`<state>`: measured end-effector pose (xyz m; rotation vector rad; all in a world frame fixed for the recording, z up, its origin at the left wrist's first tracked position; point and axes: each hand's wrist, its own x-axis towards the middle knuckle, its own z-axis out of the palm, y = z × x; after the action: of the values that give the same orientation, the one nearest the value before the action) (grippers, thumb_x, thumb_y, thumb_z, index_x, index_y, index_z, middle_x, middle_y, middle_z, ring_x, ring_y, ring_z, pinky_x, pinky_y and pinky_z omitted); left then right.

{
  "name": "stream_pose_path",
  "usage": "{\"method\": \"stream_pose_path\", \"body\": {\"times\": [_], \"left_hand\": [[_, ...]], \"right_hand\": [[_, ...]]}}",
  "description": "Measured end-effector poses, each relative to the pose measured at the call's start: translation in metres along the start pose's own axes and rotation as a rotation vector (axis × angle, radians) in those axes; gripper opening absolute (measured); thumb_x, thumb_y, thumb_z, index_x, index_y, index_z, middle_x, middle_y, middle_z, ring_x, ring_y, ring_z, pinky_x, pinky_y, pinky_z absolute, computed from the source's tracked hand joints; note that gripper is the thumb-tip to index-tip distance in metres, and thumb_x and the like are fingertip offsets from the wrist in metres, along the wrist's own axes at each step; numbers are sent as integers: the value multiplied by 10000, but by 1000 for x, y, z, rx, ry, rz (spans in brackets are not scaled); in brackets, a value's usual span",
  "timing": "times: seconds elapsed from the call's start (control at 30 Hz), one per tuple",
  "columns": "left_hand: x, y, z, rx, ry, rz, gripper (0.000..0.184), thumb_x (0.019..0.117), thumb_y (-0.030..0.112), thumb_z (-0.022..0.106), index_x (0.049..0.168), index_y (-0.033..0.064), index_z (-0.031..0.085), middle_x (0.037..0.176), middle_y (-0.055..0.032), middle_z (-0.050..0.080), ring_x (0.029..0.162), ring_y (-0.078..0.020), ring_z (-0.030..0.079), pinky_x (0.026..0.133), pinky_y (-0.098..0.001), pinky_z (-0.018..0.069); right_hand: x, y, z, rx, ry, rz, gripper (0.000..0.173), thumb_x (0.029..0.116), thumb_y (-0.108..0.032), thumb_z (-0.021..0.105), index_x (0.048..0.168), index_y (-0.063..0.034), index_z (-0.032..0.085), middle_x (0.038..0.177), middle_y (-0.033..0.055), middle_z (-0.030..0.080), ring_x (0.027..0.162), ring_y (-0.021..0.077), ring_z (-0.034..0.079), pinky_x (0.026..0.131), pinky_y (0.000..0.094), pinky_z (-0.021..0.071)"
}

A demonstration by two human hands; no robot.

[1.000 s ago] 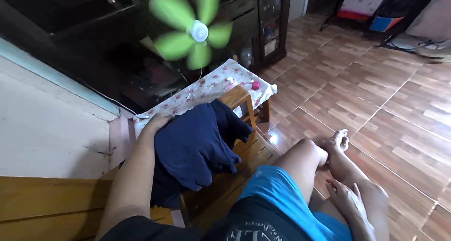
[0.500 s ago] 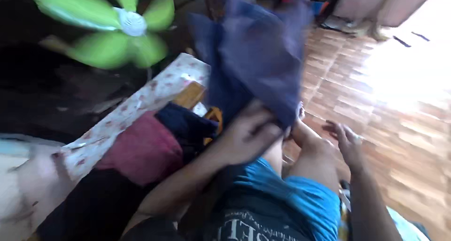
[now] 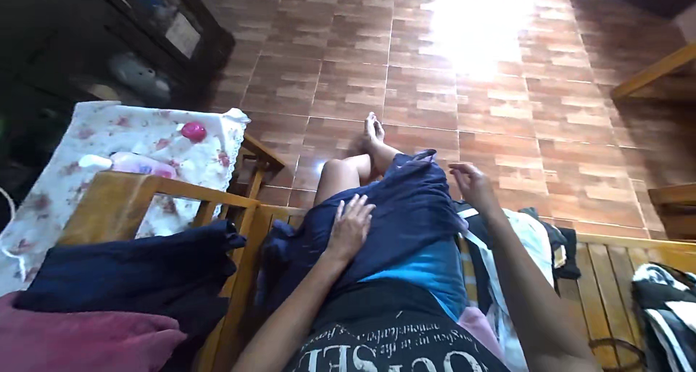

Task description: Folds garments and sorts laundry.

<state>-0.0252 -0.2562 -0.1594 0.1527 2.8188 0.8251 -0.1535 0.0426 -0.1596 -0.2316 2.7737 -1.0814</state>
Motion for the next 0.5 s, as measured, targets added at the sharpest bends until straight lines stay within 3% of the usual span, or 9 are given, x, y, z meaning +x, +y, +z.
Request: {"method": "stream_pose_path", "body": {"times": [0.07,0.13,0.23,0.27,0.33,0.43,0.5], "left_hand": [[1,-10,-9,-7,58,-66,377,1068,118,438,1370,-12,621,1477,-212,552,1426,-379,470,1204,-528,313],[-1,-25,-9,-39,135,-65,367,1058,99,450,1347,-36,629,1435,-216,587,1379,-380,524,1181,-502,360],[-1,-38,4,-21,251,8,331,1035,101,487,1258,-33,691,1378,-206,634,1316,-385,580,1130,-526,413],[-1,-38,6,-11,264,16,323,1032,106,494,1237,-30,704,1370,-203,639,1306,-386,587,1121,-531,420],[1,-38,7,1,258,9,322,1033,122,503,1233,-24,709,1373,-194,639,1307,-382,585,1123,-531,417],[4,-37,6,0,244,-5,331,1031,141,513,1247,-24,702,1387,-191,631,1318,-387,575,1125,-538,407],[4,-37,7,2,237,-19,348,1042,157,499,1279,-16,687,1401,-184,623,1328,-380,568,1132,-536,399]], "right_hand": [[13,-12,26,-84,2,-94,292,1031,-49,525,1264,68,653,1272,276,655,1254,443,589,1097,571,427],[25,-26,49,-154,47,-187,388,986,20,541,1368,14,609,1359,259,614,1329,469,524,1118,614,389],[43,-33,72,-245,-44,-351,575,914,42,595,1471,-94,555,1529,194,504,1468,484,354,1172,710,217],[48,-35,77,-275,-138,-377,556,912,10,611,1451,-124,585,1561,177,470,1502,479,287,1176,739,135],[56,-37,83,-327,-292,-420,356,932,-81,636,1281,-103,706,1563,137,477,1537,436,224,1182,742,45],[62,-32,77,-295,-300,-575,214,900,-143,703,1078,-31,743,1401,134,629,1495,410,342,1162,766,54],[60,-30,67,-276,-317,-673,174,863,-117,730,1000,-11,735,1195,137,722,1418,401,459,1158,774,61]]}}
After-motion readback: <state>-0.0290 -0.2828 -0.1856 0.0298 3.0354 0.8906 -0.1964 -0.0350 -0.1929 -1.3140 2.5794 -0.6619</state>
